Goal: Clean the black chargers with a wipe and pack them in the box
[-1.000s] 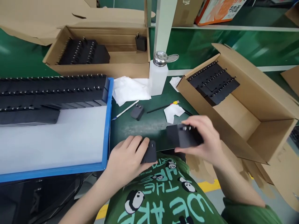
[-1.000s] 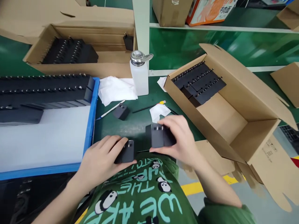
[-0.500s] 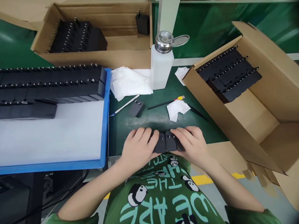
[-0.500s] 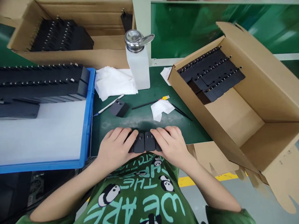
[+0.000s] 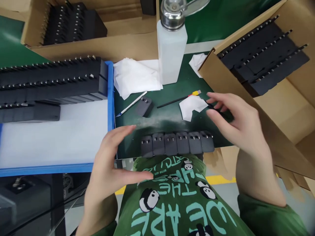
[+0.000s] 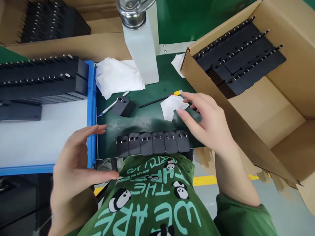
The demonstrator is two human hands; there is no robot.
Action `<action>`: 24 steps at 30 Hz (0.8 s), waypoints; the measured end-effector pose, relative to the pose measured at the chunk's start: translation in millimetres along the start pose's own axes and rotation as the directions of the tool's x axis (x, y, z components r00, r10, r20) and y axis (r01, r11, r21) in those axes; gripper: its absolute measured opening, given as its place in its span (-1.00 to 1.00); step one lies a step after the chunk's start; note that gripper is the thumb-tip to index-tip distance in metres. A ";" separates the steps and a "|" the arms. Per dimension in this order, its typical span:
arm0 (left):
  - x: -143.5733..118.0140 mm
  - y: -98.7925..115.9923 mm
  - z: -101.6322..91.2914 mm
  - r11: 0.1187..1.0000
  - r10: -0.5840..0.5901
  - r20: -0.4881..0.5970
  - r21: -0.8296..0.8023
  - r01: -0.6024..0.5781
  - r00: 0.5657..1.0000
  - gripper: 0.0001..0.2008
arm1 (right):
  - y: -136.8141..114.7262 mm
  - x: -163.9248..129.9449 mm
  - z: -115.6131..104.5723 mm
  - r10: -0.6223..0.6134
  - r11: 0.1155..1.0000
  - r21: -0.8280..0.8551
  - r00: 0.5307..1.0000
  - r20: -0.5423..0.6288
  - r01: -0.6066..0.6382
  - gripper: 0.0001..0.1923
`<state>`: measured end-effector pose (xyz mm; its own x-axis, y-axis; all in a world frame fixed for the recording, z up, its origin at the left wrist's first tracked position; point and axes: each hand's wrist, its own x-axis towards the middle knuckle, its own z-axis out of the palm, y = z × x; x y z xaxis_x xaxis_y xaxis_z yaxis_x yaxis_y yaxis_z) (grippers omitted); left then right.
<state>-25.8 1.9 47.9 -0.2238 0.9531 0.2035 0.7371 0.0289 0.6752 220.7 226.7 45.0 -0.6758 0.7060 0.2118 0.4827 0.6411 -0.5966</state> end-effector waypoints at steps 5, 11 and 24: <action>-19.5 -13.5 8.7 0.990 -0.137 0.099 -0.026 0.140 0.986 -0.05 | 12.5 35.0 36.1 0.041 0.937 -0.347 0.979 0.199 0.031 -0.64; -10.9 -15.5 30.5 0.980 -0.156 0.205 -0.093 0.178 0.966 -0.06 | 10.1 40.8 44.4 -0.122 0.951 -0.278 0.990 0.066 0.135 -0.93; 1.4 -24.4 39.2 0.961 -0.084 0.211 -0.241 0.135 0.974 -0.09 | -19.0 28.5 0.5 0.043 0.954 0.270 0.954 0.297 -0.128 -0.87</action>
<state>-19.1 14.3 4.0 -0.1459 0.9893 -0.0081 0.5246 0.0843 0.8471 192.0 234.6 62.0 -0.7891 0.6119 -0.0536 0.3961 0.4403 -0.8057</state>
